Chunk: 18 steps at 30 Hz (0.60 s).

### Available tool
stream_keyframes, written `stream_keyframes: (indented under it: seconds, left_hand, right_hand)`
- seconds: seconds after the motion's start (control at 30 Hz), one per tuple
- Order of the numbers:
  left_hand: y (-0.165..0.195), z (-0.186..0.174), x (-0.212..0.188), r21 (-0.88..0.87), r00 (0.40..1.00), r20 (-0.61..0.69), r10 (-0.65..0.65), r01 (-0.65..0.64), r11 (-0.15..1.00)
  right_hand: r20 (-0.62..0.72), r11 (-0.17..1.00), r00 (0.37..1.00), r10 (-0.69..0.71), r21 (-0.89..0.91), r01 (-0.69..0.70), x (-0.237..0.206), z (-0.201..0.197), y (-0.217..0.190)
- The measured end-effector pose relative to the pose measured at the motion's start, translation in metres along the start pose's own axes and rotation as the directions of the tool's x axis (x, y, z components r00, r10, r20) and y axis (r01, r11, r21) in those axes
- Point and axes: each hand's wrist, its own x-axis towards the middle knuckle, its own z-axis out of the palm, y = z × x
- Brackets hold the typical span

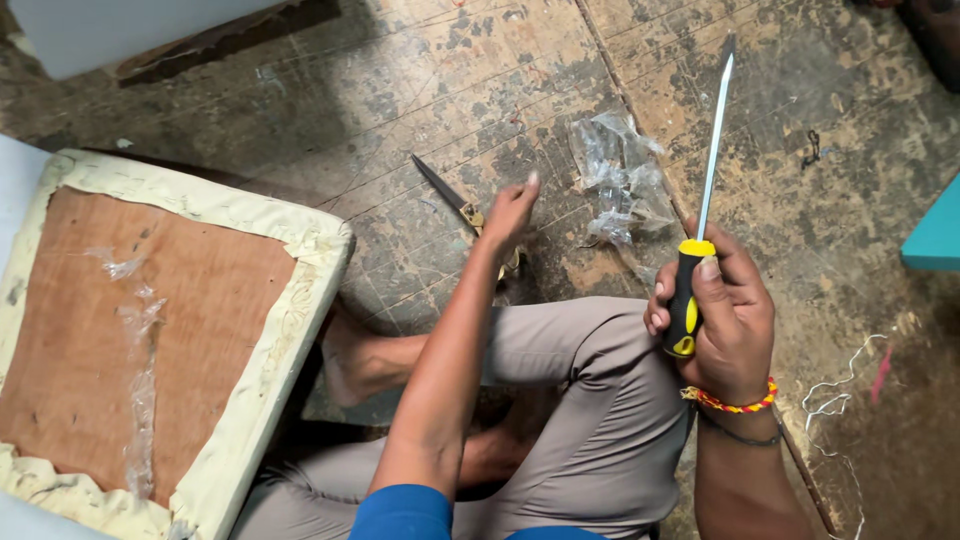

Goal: The person sits on the floor and uses a screwdriver to pry and peel off the old fabric and plastic wrap from the edges of a square cushion base. The person works along the perimeter, removing material piece by piece.

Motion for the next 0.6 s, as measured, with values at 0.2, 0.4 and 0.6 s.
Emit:
stream_keyframes:
  seconds: [0.2,0.4,0.6]
  left_hand:
    - [0.022,-0.027,-0.026,-0.213,0.961,0.012,0.277,-0.268,0.94]
    - [0.028,-0.054,-0.051,0.067,0.818,-0.262,0.512,-0.513,0.856]
    - [0.062,-0.083,-0.129,-0.676,0.966,-0.071,0.25,-0.231,0.7]
  right_hand:
    - [-0.022,0.997,0.999,0.024,0.075,-0.023,-0.004,-0.017,0.013]
    - [-0.116,0.962,0.977,-0.179,-0.229,0.15,-0.002,0.023,0.047]
    - [0.261,0.304,0.954,0.148,-0.93,0.207,0.012,0.081,0.148]
